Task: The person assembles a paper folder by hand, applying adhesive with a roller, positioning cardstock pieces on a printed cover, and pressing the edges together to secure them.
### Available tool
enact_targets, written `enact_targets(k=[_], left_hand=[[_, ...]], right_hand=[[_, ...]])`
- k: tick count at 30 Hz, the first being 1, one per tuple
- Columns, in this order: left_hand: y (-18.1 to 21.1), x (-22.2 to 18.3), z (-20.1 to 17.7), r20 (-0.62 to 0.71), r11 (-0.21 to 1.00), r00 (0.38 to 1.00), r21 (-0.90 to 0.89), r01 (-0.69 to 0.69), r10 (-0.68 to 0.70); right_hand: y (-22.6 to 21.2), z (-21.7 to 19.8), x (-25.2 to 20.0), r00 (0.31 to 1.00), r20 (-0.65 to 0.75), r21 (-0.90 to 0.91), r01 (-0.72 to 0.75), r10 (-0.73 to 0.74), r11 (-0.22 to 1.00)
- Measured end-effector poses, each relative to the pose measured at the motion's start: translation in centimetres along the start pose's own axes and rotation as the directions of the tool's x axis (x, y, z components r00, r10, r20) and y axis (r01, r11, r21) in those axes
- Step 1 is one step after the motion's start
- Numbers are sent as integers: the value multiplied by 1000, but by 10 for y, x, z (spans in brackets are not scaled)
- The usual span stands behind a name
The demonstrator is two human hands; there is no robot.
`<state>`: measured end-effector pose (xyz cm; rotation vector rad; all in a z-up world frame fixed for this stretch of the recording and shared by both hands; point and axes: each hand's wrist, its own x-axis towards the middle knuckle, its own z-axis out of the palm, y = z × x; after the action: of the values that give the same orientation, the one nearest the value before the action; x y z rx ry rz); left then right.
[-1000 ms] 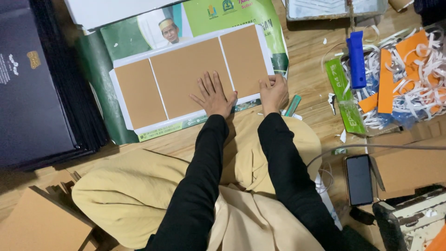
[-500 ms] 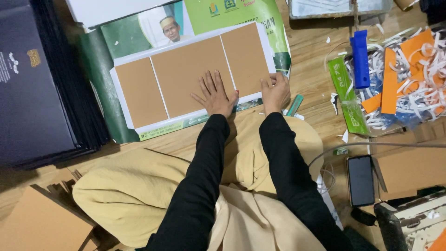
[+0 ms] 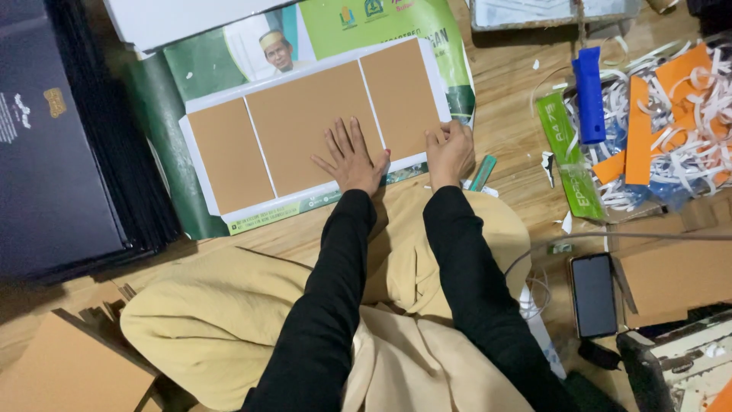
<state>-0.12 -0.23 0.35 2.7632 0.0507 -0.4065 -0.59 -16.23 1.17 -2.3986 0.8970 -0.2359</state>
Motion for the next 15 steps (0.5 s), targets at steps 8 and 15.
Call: enact_targets(k=[8,15], left_hand=[[0,0,2,-27,1000,1000,-23,-9,8],[1,0,2,-25,1000,1000,-2,-3,3]], right_hand=[[-5,-6,-1,1000,4,-20,-10,10,1000],[-7,-7,-2,1000,2,-18,-5,5,1000]])
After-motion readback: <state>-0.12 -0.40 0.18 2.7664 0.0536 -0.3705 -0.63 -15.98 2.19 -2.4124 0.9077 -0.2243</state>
